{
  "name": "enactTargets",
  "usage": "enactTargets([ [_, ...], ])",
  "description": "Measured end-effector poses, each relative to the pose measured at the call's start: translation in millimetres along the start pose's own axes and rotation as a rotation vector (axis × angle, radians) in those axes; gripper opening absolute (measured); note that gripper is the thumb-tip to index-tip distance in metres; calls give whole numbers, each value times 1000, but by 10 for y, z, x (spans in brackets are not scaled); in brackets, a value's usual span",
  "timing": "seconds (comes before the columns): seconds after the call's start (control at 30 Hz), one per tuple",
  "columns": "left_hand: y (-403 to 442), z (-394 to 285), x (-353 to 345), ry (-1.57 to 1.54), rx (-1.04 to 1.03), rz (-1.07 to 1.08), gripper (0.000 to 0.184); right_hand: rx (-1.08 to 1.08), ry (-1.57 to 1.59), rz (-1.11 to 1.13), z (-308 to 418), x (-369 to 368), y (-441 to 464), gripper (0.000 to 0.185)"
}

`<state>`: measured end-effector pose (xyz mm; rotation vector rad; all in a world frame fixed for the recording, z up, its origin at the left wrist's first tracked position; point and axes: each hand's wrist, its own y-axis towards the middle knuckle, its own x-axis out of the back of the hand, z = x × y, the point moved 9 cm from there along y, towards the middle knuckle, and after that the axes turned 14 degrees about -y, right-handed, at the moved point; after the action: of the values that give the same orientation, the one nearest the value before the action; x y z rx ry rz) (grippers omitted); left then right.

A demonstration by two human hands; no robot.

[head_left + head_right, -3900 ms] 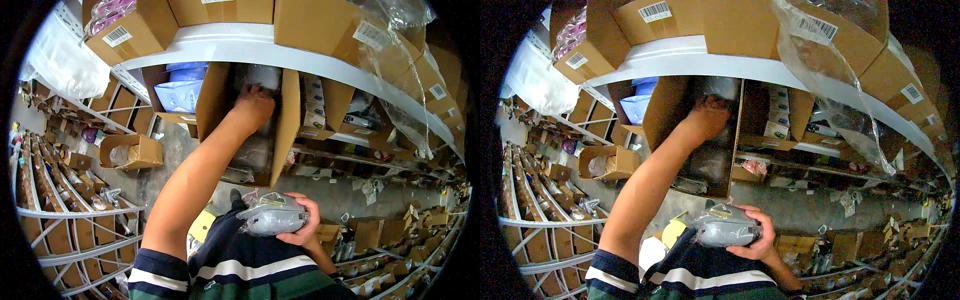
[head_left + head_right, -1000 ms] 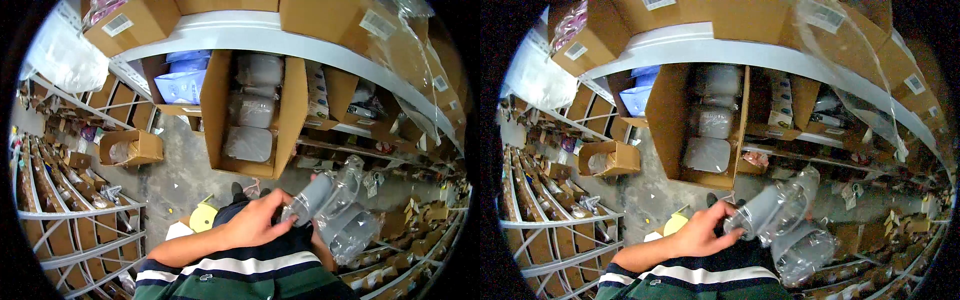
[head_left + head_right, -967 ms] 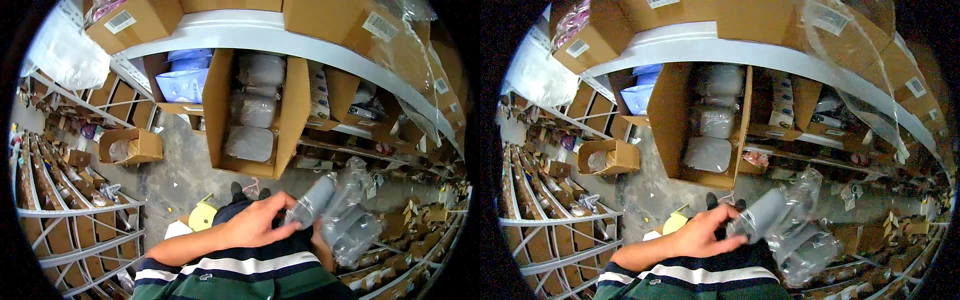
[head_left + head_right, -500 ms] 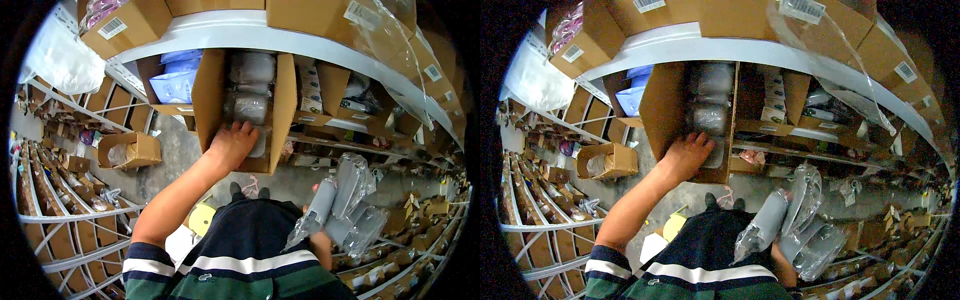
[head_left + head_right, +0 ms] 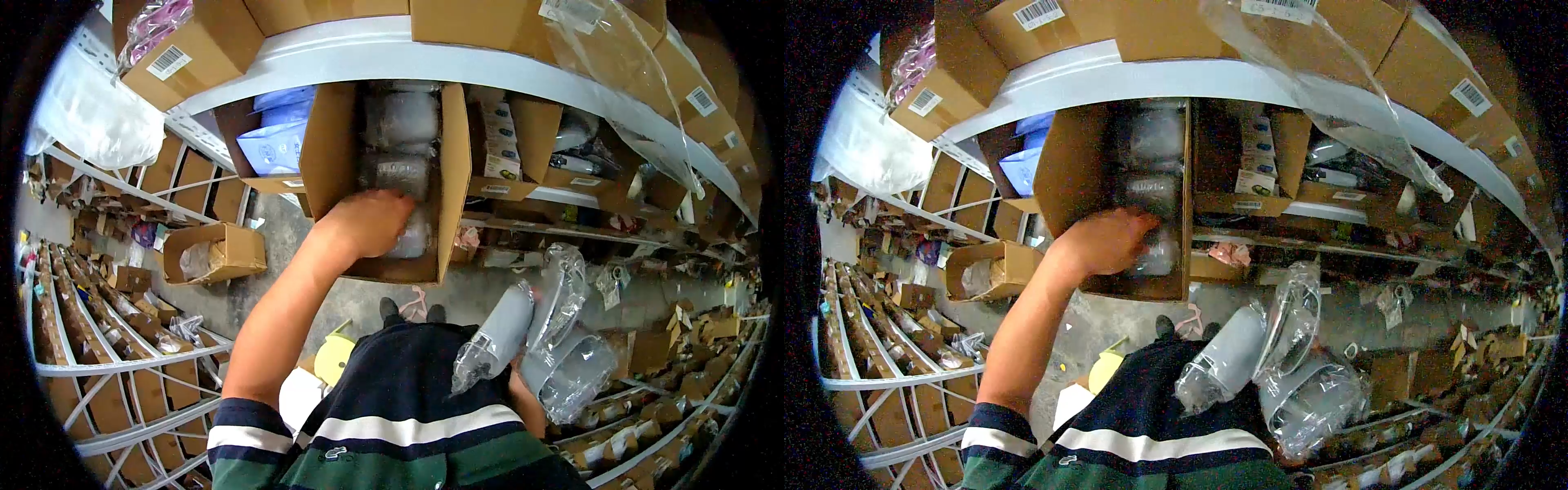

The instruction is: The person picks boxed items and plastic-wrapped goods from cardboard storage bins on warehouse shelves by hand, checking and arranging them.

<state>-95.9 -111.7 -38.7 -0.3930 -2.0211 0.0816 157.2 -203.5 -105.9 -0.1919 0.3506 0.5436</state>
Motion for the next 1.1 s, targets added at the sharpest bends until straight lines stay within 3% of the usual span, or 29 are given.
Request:
enactTargets([
  [0.07,31,178,-187,5,117,96,40,3,3,3,-8,-16,24,74],
  [0.2,86,76,-276,-109,16,218,40,5,2,8,-12,-37,43,74],
  [0.27,141,154,43,38,242,-12,41,9,4,9,-18,-56,59,75],
  [0.3,182,154,4,38,242,-12,41,9,4,10,-22,-60,69,75],
  [0.37,227,33,226,290,90,-408,40,11,10,20,-27,-89,88,75],
  [0.57,351,37,29,645,-25,-415,42,21,14,39,-43,-140,161,75],
  [0.7,314,74,85,384,50,-326,37,28,19,42,-48,-167,233,76],
  [0.77,338,144,66,149,170,-157,44,30,19,49,-38,-177,261,76],
  [0.87,351,143,468,-17,222,-267,52,32,16,52,-33,-193,296,76],
  [0.9,290,40,633,124,122,-483,53,30,18,53,-36,-199,299,76],
  [0.93,320,111,537,119,127,-484,53,29,17,54,-37,-205,303,77],
  [1.0,357,84,466,526,81,-682,57,27,14,59,-21,-191,275,77],
  [1.03,453,160,432,374,168,-539,60,22,10,59,-31,-197,256,77],
  [1.1,460,187,475,359,195,-520,61,16,3,57,-23,-173,192,77],
])
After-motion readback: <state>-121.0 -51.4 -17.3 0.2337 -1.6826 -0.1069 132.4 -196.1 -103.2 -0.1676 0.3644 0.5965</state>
